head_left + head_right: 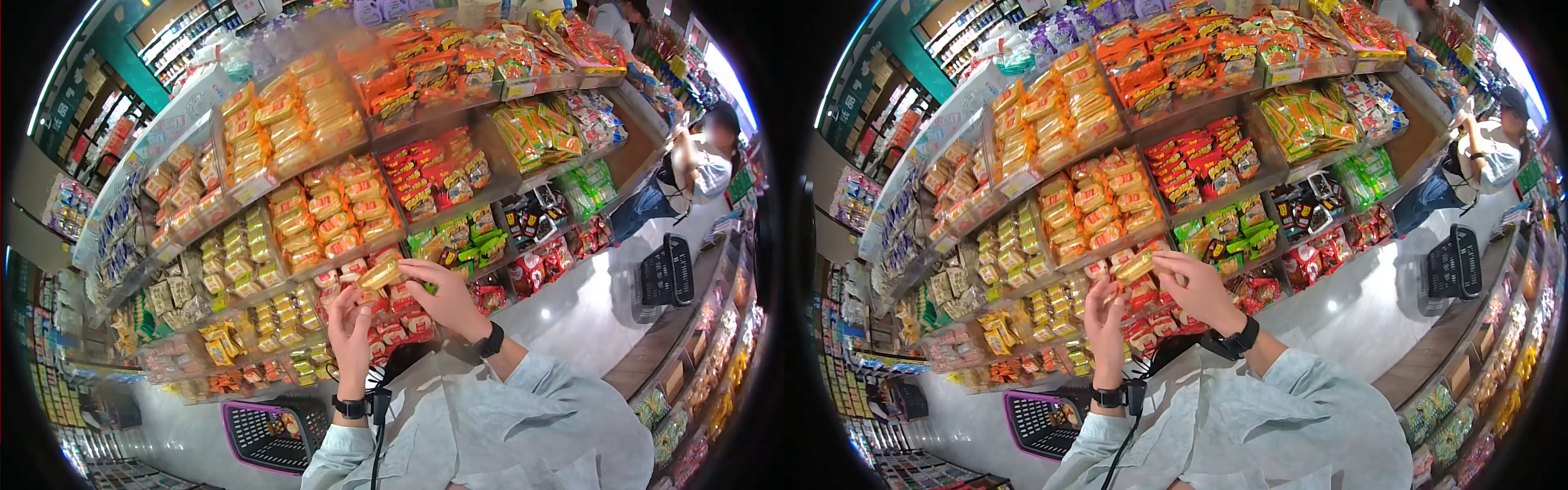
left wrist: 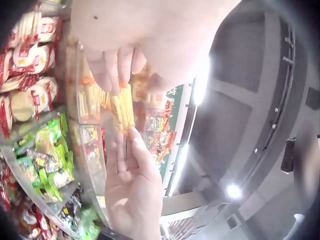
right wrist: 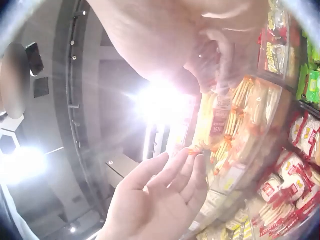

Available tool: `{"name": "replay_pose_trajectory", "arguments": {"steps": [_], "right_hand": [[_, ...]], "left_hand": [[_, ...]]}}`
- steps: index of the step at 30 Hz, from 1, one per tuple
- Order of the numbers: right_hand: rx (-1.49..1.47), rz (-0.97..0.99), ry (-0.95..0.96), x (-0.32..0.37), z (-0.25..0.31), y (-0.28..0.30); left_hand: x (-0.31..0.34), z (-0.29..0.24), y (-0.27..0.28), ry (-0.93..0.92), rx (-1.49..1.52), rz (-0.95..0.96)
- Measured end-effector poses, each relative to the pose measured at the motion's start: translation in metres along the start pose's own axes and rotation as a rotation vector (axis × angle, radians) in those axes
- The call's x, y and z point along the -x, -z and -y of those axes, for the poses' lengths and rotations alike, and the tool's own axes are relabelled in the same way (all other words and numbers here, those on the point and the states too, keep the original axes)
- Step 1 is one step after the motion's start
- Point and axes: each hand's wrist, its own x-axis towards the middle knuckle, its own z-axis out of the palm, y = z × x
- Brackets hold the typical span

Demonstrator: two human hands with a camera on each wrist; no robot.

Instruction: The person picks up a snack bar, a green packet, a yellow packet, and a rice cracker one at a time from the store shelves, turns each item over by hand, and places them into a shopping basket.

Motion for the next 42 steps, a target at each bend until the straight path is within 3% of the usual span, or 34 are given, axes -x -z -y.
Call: {"name": "replay_pose_trajectory", "arguments": {"steps": [2,8,10,15,19,22,25,32,35,42], "right_hand": [[-0.007,-0.037,-0.028,0.029,0.015,-0.013],[0.057,-0.023,-0.074,0.123,0.040,-0.060],[0.076,0.018,-0.059,0.147,0.049,-0.069],[-0.081,-0.024,-0.262,0.199,0.055,-0.074],[-0.203,-0.090,-0.354,0.225,0.069,-0.067],[-0.220,-0.021,-0.331,0.243,0.078,-0.056],[-0.214,0.067,-0.329,0.269,0.073,-0.035],[-0.445,-0.017,-0.394,0.365,0.048,0.015],[-0.555,-0.059,-0.431,0.406,0.042,0.024],[-0.589,0.052,-0.526,0.447,0.047,0.022]], "left_hand": [[0.024,0.007,0.015,0.148,0.210,0.002],[0.091,0.045,0.064,0.409,0.466,-0.057],[0.108,0.054,0.075,0.365,0.446,0.020],[0.141,0.040,0.091,0.419,0.379,0.187],[0.158,0.028,0.092,0.269,0.263,0.351],[0.178,0.014,0.085,0.173,0.212,0.390],[0.205,0.010,0.072,0.169,0.208,0.396],[0.309,0.024,0.031,0.278,0.172,0.313],[0.360,0.025,0.028,0.374,0.100,0.248],[0.420,0.021,0.044,0.364,0.026,0.177]]}}
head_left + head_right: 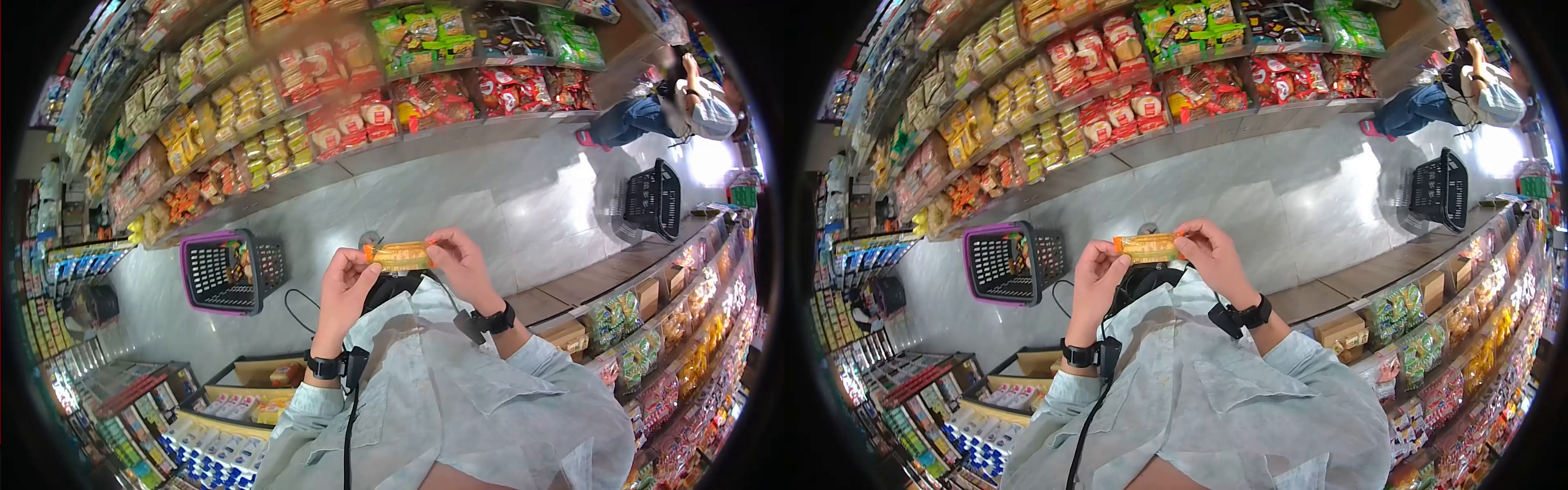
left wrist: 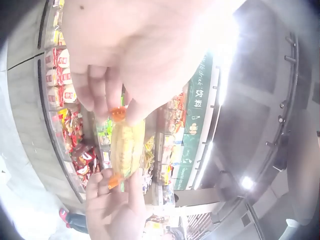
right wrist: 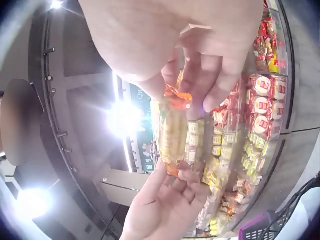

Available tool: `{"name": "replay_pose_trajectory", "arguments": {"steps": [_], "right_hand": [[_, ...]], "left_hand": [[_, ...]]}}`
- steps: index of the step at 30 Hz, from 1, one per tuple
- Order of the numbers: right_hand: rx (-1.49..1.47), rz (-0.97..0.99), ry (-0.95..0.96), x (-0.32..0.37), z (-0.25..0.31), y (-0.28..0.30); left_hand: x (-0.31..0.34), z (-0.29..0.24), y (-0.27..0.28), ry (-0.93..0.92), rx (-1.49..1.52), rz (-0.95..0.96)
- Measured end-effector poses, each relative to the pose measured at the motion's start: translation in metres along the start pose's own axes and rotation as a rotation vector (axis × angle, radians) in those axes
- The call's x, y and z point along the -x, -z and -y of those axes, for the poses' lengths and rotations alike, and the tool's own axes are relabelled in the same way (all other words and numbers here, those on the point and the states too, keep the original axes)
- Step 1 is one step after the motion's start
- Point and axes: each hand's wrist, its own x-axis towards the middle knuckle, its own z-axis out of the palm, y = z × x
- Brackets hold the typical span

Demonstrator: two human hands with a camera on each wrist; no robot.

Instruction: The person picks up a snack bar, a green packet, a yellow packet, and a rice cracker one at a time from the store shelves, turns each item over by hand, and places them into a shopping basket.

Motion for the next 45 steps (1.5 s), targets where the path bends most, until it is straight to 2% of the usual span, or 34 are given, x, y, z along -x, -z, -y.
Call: {"name": "replay_pose_trajectory", "arguments": {"steps": [7,12,16,23,29,38,41,45], "right_hand": [[0.090,0.062,0.028,0.003,-0.003,-0.009],[0.173,0.131,-0.005,-0.002,-0.010,-0.054],[0.234,0.213,0.006,-0.002,-0.025,-0.115],[0.389,0.327,0.003,0.009,-0.072,-0.255],[0.398,0.561,-0.131,0.015,-0.100,-0.352],[0.525,0.848,-0.261,-0.015,-0.141,-0.448],[0.528,0.870,-0.281,-0.033,-0.151,-0.487],[0.542,0.975,-0.201,-0.077,-0.186,-0.542]], "left_hand": [[0.027,0.008,0.013,-0.037,-0.151,0.004],[0.055,0.015,0.056,-0.045,-0.168,-0.012],[0.082,0.021,0.112,-0.046,-0.046,-0.101],[0.140,0.040,0.240,-0.077,0.156,-0.267],[0.191,0.048,0.330,-0.075,0.192,-0.407],[0.219,0.086,0.388,-0.046,0.438,-0.671],[0.218,0.093,0.409,0.013,0.414,-0.722],[0.206,0.096,0.451,0.046,0.392,-0.784]]}}
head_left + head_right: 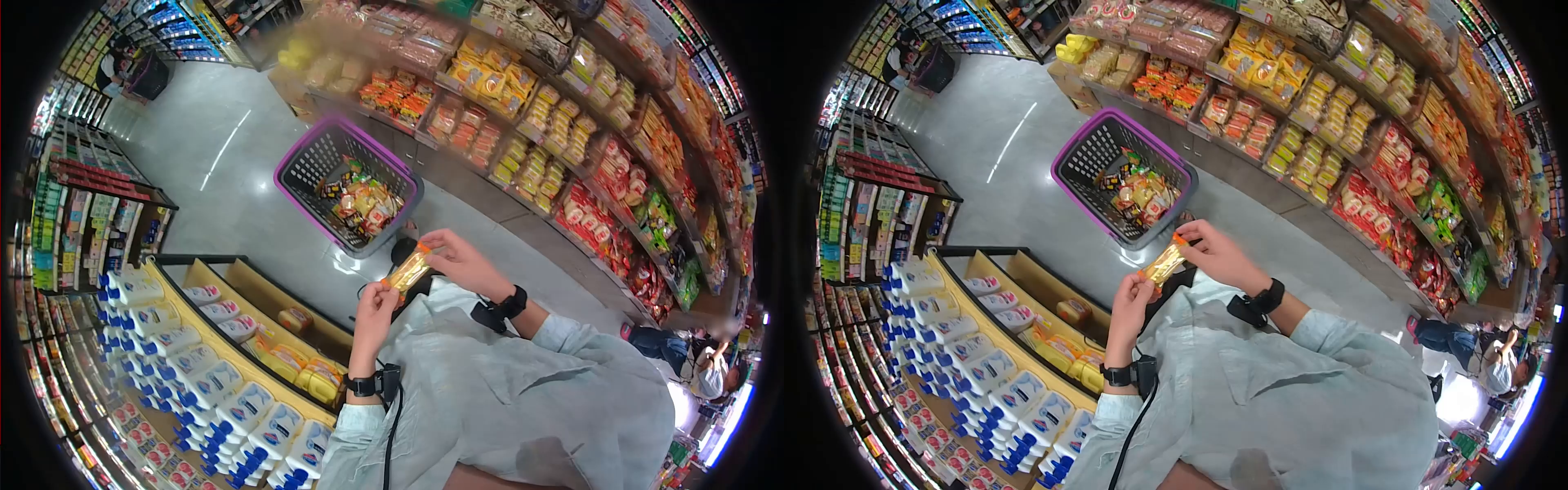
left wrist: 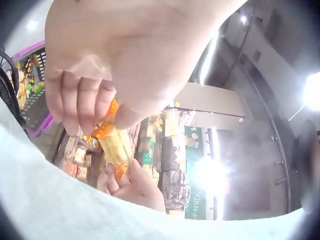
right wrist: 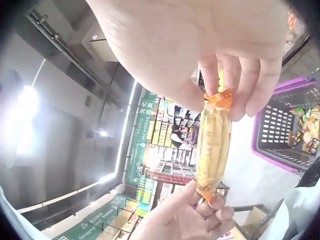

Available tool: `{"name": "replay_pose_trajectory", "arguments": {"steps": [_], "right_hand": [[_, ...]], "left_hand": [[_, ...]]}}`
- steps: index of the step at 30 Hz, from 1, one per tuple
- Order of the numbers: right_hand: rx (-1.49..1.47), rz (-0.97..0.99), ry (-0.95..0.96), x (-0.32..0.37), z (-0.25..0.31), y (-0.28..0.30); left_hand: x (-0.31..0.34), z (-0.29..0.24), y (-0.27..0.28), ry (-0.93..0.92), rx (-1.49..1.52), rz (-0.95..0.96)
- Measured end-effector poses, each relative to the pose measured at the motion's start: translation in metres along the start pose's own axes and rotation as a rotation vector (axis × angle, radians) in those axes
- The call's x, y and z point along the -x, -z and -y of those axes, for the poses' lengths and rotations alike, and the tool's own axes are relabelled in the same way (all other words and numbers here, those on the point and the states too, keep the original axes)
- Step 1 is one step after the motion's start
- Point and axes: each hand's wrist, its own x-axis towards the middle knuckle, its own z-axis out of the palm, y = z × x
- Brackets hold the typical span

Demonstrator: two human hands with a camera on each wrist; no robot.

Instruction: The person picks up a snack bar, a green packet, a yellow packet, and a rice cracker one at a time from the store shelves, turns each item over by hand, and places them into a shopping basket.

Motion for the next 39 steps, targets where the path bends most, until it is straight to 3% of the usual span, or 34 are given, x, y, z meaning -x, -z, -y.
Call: {"name": "replay_pose_trajectory", "arguments": {"steps": [4,6,9,16,28,39], "right_hand": [[0.076,0.161,-0.095,-0.082,0.018,0.006],[0.134,0.188,-0.014,-0.111,0.033,0.007],[0.186,0.179,0.033,-0.155,0.041,0.018],[0.208,0.241,0.059,-0.212,0.053,0.045],[0.241,0.163,0.012,-0.193,0.057,0.051],[0.249,-0.026,-0.034,-0.099,0.037,-0.034]], "left_hand": [[-0.049,-0.036,0.015,-0.013,-0.121,-0.147],[-0.063,-0.059,0.021,-0.015,-0.263,-0.229],[-0.091,-0.087,0.018,0.035,-0.186,-0.265],[-0.137,-0.119,0.011,0.068,-0.271,-0.146],[-0.171,-0.135,0.007,-0.071,-0.439,0.064],[-0.106,-0.098,0.073,-0.104,-0.452,0.266]]}}
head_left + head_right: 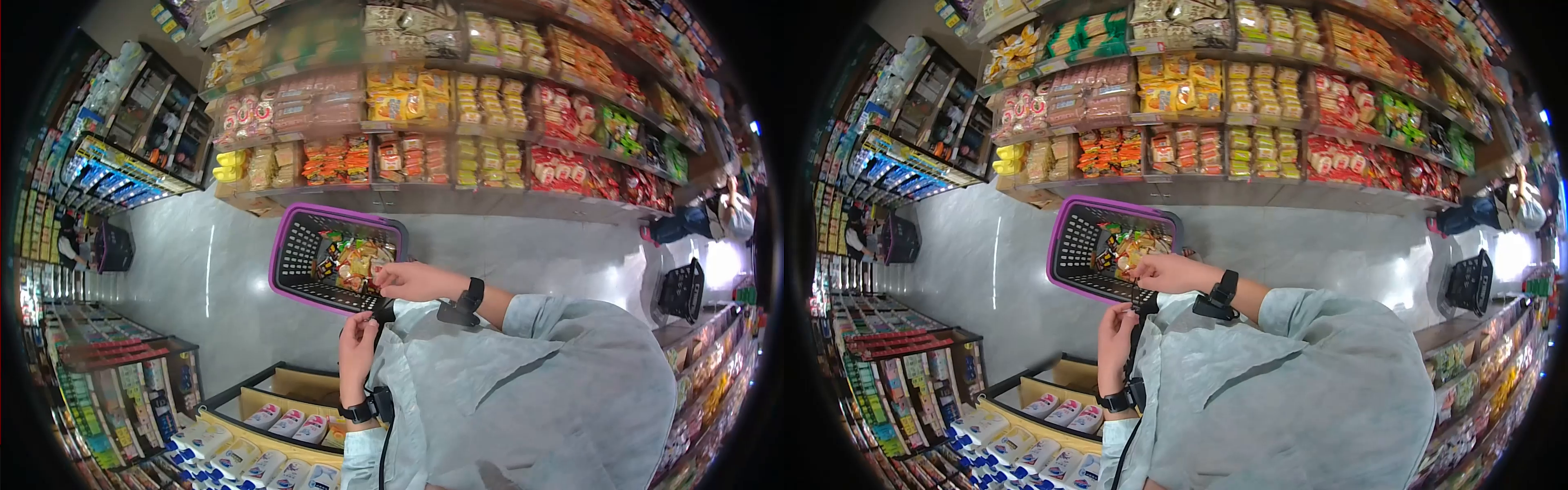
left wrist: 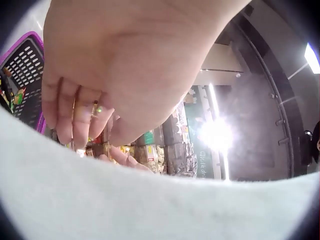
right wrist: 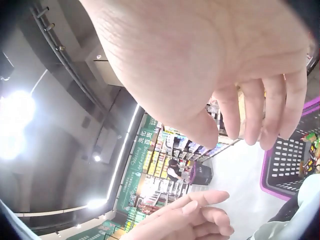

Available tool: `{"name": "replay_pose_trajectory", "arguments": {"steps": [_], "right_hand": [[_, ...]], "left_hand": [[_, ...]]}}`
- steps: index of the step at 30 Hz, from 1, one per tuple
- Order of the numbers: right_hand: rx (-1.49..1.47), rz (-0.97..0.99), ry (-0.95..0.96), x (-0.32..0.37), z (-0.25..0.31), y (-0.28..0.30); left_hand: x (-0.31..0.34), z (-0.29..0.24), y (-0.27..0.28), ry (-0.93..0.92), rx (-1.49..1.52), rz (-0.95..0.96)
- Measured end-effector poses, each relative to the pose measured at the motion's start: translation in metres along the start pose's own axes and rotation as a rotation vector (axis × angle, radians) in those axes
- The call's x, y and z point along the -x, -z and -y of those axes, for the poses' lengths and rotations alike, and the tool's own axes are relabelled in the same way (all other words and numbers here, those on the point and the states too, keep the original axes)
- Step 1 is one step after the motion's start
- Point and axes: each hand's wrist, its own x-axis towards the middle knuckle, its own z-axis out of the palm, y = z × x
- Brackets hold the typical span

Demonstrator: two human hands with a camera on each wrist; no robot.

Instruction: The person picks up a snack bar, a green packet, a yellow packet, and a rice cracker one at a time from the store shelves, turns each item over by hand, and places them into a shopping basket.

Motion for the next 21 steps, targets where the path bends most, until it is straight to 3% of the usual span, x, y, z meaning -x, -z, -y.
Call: {"name": "replay_pose_trajectory", "arguments": {"steps": [5,9,13,21], "right_hand": [[0.074,0.012,-0.030,0.069,-0.010,-0.049],[0.025,-0.043,-0.110,0.139,-0.024,-0.074],[-0.021,-0.128,-0.171,0.191,-0.044,-0.078],[-0.114,-0.234,-0.052,0.231,-0.077,-0.052]], "left_hand": [[0.056,0.036,0.000,0.137,0.186,0.098],[0.077,0.076,-0.008,0.231,0.105,0.219],[0.088,0.070,-0.022,0.214,0.060,0.369],[0.091,0.046,-0.076,0.165,-0.071,0.365]]}}
